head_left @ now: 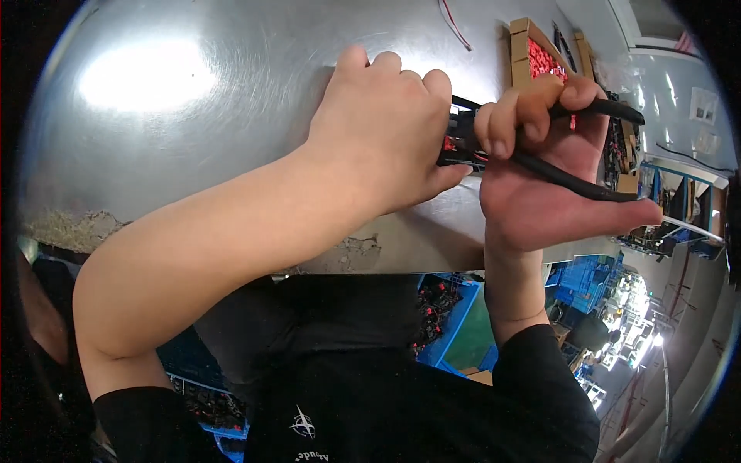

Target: Assembling electronic components into black plastic housings using pliers.

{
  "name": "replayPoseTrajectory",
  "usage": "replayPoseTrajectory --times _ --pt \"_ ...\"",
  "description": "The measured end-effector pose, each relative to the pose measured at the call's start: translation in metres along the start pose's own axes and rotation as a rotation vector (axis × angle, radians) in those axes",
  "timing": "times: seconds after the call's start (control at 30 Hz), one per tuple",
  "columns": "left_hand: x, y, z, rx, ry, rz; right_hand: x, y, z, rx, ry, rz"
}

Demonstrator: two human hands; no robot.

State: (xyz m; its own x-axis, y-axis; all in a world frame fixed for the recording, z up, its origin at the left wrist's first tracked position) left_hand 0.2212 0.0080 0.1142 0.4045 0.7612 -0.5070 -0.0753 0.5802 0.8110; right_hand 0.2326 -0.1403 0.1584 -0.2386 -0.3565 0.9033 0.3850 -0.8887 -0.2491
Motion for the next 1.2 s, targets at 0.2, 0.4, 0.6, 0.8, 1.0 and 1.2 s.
replayPoseTrajectory --times 0.2,0.4,0.6,0.8,1.0,1.2 --pt "-0.016 -0.002 0.016 -0.031 -0.043 -0.01 0.016 0.023 0.024 0.342 -0.03 -0.006" --pt "0.0 -0.004 0.016 -0.05 -0.179 -0.019 0.01 0.029 0.035 0.437 -0.171 0.11" --pt "0.001 -0.007 0.02 -0.005 -0.239 -0.027 0.0 0.04 0.054 0.602 -0.204 0.201" --pt "0.006 -0.008 0.021 0.047 -0.243 -0.032 -0.011 0.037 0.067 0.797 -0.215 0.253" --pt "0.01 -0.006 0.023 0.031 -0.294 -0.058 -0.015 0.022 0.082 1.113 -0.296 0.404" --pt "0.011 0.0 0.022 0.091 -0.314 -0.056 -0.015 0.007 0.078 1.055 -0.369 0.497"
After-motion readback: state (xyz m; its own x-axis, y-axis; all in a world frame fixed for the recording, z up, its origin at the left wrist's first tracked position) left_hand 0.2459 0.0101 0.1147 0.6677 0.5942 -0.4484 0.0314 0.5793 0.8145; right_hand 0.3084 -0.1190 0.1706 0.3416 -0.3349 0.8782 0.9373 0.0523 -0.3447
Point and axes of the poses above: each hand's wrist, its own z-axis towards the middle knuckle, its own y-axis out of the back of the hand, x = y × z, the point moved 2 cm from there along z, towards the middle knuckle, and after that the axes turned 7 degrees about -z, right-handed, at the moved point
